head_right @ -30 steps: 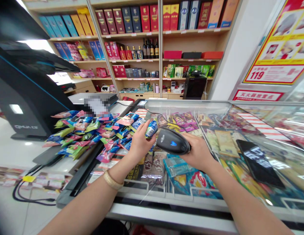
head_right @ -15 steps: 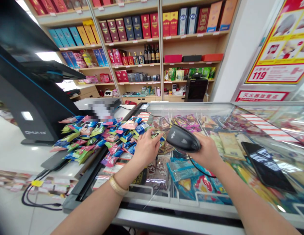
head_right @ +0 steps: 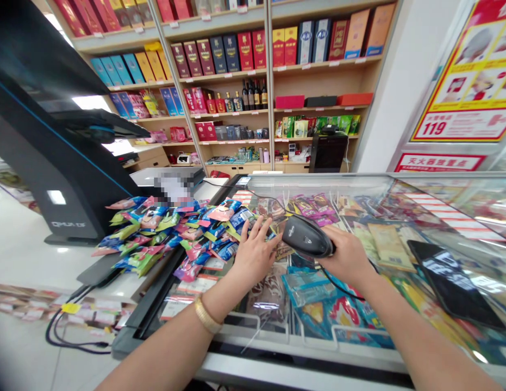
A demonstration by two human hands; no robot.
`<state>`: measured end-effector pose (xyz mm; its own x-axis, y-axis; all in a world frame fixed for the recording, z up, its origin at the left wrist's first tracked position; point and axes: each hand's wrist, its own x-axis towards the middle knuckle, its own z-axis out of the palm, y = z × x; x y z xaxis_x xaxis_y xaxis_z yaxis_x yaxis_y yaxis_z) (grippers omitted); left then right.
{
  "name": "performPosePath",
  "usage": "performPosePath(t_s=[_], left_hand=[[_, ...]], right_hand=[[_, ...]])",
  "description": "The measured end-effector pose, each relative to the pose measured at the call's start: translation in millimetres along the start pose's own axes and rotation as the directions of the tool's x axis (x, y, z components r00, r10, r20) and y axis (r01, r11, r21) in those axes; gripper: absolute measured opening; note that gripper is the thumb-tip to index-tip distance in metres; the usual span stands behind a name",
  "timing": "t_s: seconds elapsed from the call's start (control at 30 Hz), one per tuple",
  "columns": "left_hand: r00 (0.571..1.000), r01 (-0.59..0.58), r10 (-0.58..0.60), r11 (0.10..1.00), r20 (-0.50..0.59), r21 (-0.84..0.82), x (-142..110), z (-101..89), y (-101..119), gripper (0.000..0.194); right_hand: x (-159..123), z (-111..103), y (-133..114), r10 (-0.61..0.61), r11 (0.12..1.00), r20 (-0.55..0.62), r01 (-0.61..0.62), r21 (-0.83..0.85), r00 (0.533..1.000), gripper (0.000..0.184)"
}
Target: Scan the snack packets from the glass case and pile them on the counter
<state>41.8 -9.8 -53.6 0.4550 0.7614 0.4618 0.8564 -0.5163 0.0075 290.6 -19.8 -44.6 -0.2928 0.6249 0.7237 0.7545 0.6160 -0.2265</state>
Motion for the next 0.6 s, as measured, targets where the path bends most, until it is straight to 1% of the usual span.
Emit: performPosePath(t_s=[0.1, 0.23, 0.3, 0.37, 0.43, 0.5, 0.6], left_hand=[[0.999, -0.004, 0.002, 0.999, 0.045, 0.037, 1.1, 5.8, -1.3, 0.031], [0.999, 0.011, -0.015, 0.997, 0.05, 0.077, 1.3, 5.1, -3.3, 0.032], [0.999, 0.01, -0.015, 0.996, 0.05, 0.087, 0.9, 2.7, -4.8, 0.032], [0.998, 0.008, -0.013, 0.996, 0.059, 0.084, 0.4, 0.7, -6.3, 0.032], [0.998, 0.015, -0.018, 0.998, 0.057, 0.057, -0.2, -0.6, -7.0, 0.028], [1.0, 0.013, -0.013, 1.0, 0.026, -0.003, -0.8, -1.8, -6.3, 0.024], [0.996, -0.022, 0.011, 0.993, -0.092, -0.12, -0.5, -6.2, -4.5, 0.027]], right_hand=[[-2.6, 3.9, 4.7, 0.013, 0.999, 0.022, -0.012, -0.043, 1.0, 0.023], [-5.3, 7.8, 7.6, 0.058, 0.996, 0.065, -0.053, -0.075, 0.996, 0.012], [-6.2, 9.4, 8.0, 0.059, 0.996, 0.067, -0.054, -0.071, 0.996, 0.016], [-7.0, 11.4, 8.3, 0.042, 0.997, 0.048, -0.039, -0.066, 0.998, 0.021], [-7.9, 13.9, 8.8, 0.024, 0.997, 0.024, -0.023, -0.072, 0.999, 0.023], [-9.2, 16.6, 9.9, 0.01, 0.997, -0.001, -0.01, -0.081, 1.0, 0.021], [-10.7, 19.1, 13.1, -0.009, 0.995, -0.053, 0.003, -0.102, 0.999, 0.018]])
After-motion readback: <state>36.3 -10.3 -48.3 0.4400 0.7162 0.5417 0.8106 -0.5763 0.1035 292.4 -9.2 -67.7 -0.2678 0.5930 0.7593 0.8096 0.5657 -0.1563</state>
